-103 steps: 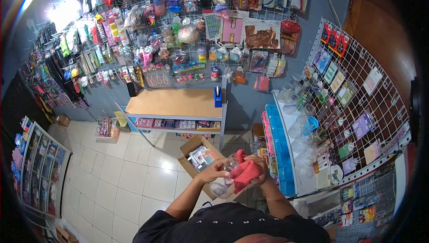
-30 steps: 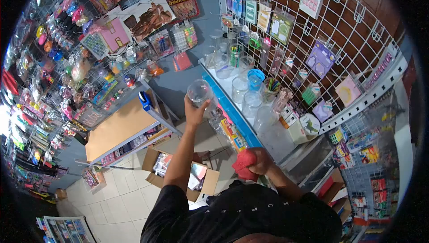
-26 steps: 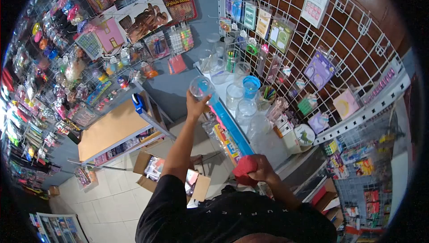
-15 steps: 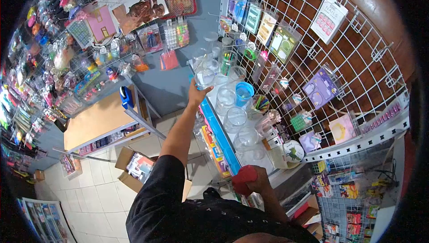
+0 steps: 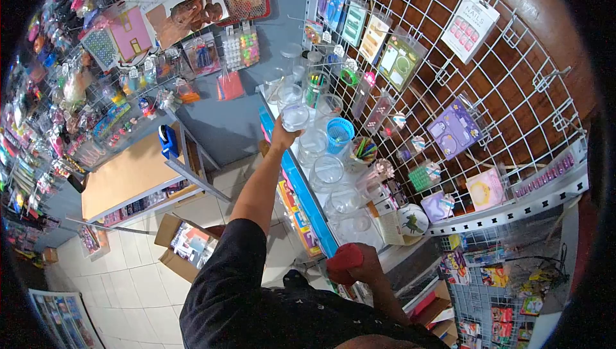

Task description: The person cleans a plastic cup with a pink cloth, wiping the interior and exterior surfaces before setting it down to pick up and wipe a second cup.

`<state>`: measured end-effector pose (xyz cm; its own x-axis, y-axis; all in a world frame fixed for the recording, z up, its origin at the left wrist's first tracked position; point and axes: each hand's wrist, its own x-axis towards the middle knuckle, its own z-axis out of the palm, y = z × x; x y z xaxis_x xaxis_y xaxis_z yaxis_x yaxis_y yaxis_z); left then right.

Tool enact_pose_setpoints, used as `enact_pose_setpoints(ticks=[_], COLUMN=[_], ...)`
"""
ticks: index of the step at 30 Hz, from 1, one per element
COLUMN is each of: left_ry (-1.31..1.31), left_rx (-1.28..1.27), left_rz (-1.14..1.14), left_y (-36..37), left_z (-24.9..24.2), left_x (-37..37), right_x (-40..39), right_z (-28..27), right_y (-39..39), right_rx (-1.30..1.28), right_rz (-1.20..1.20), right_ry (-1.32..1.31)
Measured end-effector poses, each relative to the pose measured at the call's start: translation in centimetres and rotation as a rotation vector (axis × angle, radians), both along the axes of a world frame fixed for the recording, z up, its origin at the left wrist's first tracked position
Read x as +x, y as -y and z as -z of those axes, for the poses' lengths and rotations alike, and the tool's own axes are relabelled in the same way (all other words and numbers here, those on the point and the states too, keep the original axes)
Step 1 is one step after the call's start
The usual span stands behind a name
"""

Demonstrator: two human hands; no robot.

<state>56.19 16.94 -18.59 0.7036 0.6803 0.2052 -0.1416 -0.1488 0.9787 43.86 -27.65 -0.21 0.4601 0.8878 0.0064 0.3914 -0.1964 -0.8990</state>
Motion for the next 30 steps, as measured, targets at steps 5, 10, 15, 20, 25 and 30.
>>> enact_pose_setpoints(ticks=[5, 10, 15, 20, 25, 30], left_ry=[-0.093, -0.095, -0.066, -0.078, -0.289, -0.206], left_rx=[0.000, 0.050, 0.197, 0.244, 0.242, 0.152], left_rz=[-0.074, -0.020, -0.024, 0.045, -0.016, 0.008], left_y=[0.3, 0.9, -1.4, -2.5, -1.9, -0.7], left_z=[0.3, -1.6, 3.6, 4.8, 3.0, 4.6], left_x=[0.2, -0.2, 1.6, 1.7, -0.9, -5.3], right_x=[0.1, -0.1, -0.4, -0.6, -1.4, -2.7], right_z=[0.4, 0.0, -0.1, 0.5, -0.1, 0.6], right_y=[0.1, -0.2, -0.3, -0.4, -1.3, -1.8], right_rx=[-0.048, -0.033, -0.070, -0.077, -0.077, -0.265], right_rz=[0.025, -0.033, -0.016, 0.032, -0.016, 0.105], right_ry=[-0.016, 0.096, 0.066, -0.037, 0.076, -0.266])
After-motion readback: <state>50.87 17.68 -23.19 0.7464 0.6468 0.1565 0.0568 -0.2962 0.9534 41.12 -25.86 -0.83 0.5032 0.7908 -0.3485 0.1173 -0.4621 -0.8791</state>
